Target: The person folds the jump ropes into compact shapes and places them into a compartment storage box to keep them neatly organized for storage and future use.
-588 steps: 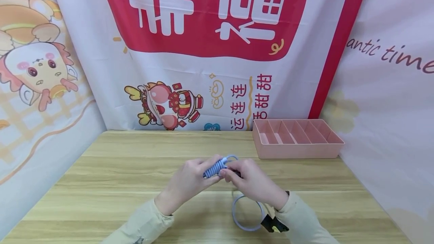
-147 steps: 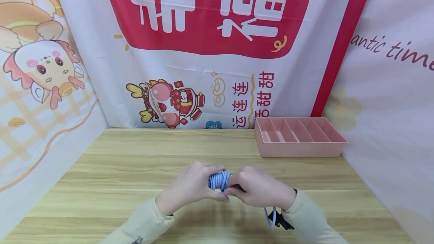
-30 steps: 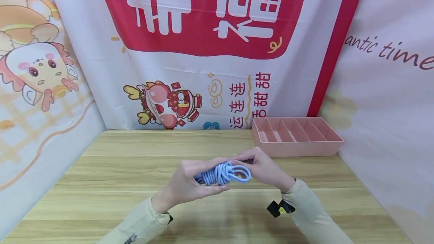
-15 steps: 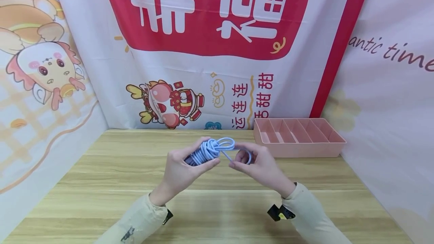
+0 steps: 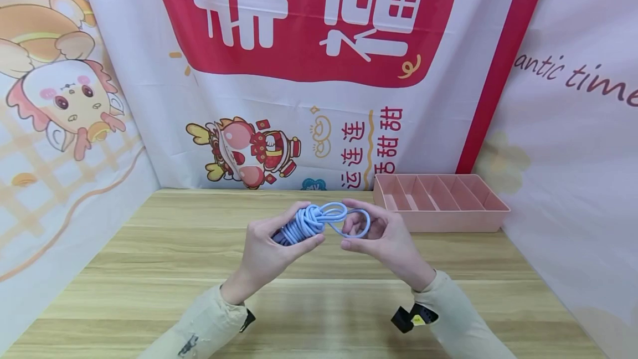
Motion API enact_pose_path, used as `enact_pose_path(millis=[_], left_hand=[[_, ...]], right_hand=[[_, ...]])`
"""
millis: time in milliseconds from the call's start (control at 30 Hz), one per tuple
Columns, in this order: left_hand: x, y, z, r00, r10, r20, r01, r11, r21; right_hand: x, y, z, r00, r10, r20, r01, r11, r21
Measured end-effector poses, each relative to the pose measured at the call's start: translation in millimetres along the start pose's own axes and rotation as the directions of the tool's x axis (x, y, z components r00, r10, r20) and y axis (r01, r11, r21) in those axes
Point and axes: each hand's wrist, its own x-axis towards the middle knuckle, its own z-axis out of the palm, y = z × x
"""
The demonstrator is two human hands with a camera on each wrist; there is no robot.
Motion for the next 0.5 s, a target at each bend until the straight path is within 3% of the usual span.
enact_pose_path(millis=[133, 200, 367, 500], left_hand=[[0.7, 1.7, 0.3, 1.000, 0.013, -0.003, -0.013, 1.000, -0.019], [4.9, 10.9, -1.5, 0.999, 0.032, -0.006, -0.032, 0.999, -0.030], [14.2, 33.3, -6.2, 0.998, 0.064, -0.005, -0.064, 0.997, -0.053], [13.5, 35.6, -5.8, 0.998, 0.067, 0.009, -0.067, 0.996, -0.057]], right_hand=[[-0.5, 1, 1, 0.999, 0.028, -0.021, -0.028, 0.999, 0.029], [-0.5, 2, 2, 0.999, 0.035, -0.041, -0.034, 0.999, 0.028], [0.3, 6, 1, 0.994, 0.025, -0.110, -0.033, 0.997, -0.070], [1.6, 11, -2, 0.996, -0.019, -0.086, 0.009, 0.993, -0.121]])
